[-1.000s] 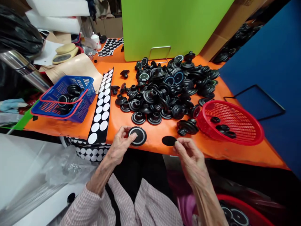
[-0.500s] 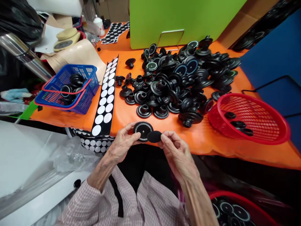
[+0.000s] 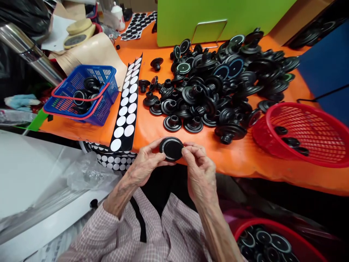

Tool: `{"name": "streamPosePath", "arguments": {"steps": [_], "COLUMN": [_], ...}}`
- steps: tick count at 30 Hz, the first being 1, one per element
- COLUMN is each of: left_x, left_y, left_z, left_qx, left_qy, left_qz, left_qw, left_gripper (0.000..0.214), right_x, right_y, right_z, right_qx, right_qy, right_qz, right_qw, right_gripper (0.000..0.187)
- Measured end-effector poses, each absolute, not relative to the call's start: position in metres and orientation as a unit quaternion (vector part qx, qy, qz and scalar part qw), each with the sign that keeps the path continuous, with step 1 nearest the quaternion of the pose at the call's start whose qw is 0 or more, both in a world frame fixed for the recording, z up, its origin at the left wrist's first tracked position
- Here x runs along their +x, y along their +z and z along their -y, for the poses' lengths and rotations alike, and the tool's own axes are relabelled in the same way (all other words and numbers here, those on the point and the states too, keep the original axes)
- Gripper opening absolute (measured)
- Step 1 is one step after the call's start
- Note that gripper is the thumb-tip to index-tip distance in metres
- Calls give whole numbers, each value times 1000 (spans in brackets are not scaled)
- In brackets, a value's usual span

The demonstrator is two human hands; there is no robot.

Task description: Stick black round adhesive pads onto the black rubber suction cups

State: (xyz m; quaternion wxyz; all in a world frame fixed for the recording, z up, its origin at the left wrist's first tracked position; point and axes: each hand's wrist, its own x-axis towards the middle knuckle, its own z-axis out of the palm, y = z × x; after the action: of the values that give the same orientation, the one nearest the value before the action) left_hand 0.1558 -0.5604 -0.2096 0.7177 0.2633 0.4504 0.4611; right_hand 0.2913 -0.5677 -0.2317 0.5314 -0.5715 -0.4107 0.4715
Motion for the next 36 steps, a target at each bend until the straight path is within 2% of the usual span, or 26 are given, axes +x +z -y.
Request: {"name": "streamPosePath", "arguments": {"steps": [13,23,30,36], "left_x": [153,152,153,156], "left_y": [-214,-214,-221,-221], "left_z": [562,562,563,565], "left_qx": [269,270,259,230], "left_qy": [458,467,491,517], "left_qz": [-448,-451,-446,-463], "left_qw": [720,711,702,682], "left_gripper": [44,40,34,38], "right_x": [285,281,274,267], "right_y": [-233,-235,-243,-246], "right_z": [568,568,570,571], "right_qx": [-584,-604,-611,-606], "right_qy": [459,401,322,174], "right_qz": [416,459,511,599], "right_qw": [525,514,511,494], "right_gripper": [25,18,13,9]}}
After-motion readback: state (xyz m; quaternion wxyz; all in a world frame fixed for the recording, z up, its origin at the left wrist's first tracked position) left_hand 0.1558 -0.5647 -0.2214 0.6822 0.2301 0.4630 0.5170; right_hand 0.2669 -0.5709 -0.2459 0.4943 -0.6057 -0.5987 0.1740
